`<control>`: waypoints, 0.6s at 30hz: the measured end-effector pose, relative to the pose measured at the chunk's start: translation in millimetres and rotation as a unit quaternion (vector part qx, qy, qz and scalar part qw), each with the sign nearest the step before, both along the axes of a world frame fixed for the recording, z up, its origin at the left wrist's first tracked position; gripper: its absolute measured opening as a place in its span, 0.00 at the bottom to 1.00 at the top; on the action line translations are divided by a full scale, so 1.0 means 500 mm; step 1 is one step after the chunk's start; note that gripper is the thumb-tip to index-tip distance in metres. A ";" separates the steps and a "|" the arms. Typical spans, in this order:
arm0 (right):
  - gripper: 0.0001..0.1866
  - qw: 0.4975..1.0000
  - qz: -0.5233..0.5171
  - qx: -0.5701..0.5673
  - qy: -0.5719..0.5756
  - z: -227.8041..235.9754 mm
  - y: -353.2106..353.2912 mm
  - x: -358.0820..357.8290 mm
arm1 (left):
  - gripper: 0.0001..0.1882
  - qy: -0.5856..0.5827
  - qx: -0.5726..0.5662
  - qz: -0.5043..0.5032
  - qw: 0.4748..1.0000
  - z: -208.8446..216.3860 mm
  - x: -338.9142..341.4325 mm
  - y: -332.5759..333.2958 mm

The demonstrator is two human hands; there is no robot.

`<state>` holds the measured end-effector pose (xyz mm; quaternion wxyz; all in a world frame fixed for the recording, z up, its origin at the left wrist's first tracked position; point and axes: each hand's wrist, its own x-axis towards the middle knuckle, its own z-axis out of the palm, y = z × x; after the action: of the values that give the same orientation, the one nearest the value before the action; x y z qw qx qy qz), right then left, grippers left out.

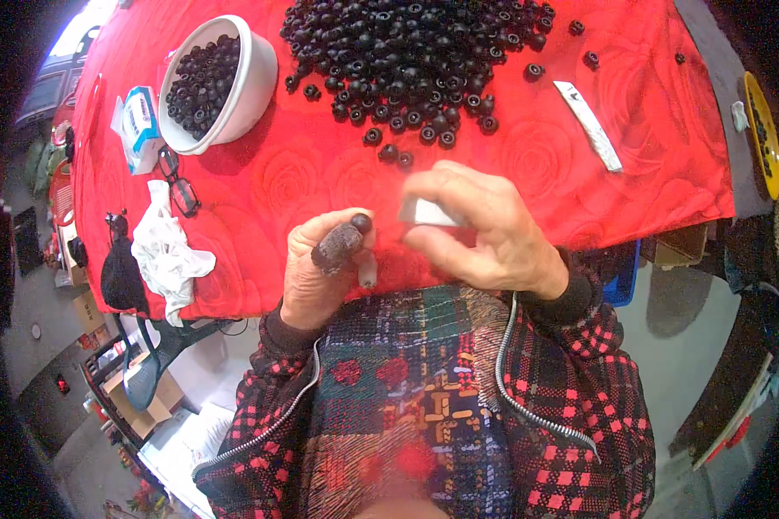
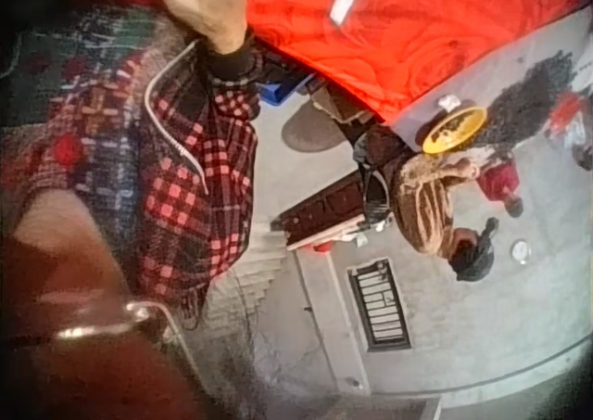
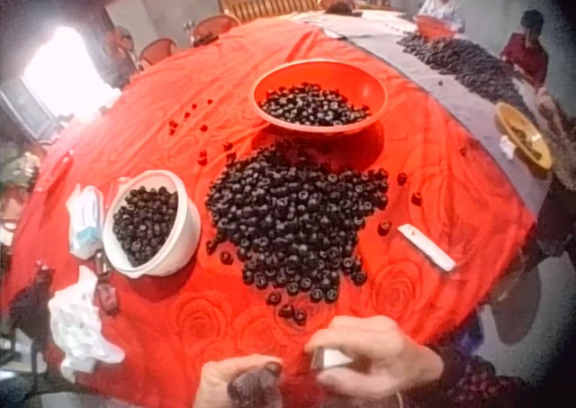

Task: The person repeatedly picks up black olives from a red tablecloth and uses a small metal tool to remove the pits. The pitted olives are placed into a white bowl, while the unpitted olives remain in a pile on the table.

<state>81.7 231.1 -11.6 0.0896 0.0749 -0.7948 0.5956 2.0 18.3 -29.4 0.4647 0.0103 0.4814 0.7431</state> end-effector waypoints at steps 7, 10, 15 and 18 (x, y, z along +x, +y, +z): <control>0.21 0.956 -0.053 0.193 0.216 -0.007 -0.055 -0.031 | 0.09 -0.153 0.095 -0.067 0.981 0.014 -0.001 0.004; 0.20 0.928 -0.037 0.265 0.258 -0.006 -0.056 -0.016 | 0.11 0.017 0.003 0.001 1.000 -0.018 0.013 -0.002; 0.11 0.932 -0.148 0.264 0.199 -0.010 -0.037 -0.018 | 0.13 0.328 -0.086 0.150 0.929 0.131 -0.112 -0.023; 0.11 0.933 -0.196 0.257 0.158 -0.033 -0.014 -0.015 | 0.15 0.564 -0.172 0.214 0.779 0.166 -0.238 -0.039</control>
<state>74.3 223.9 -27.9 0.3065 0.0310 -0.8954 0.3217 -117.3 -1.3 53.4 -0.0665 0.2440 0.7670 0.5897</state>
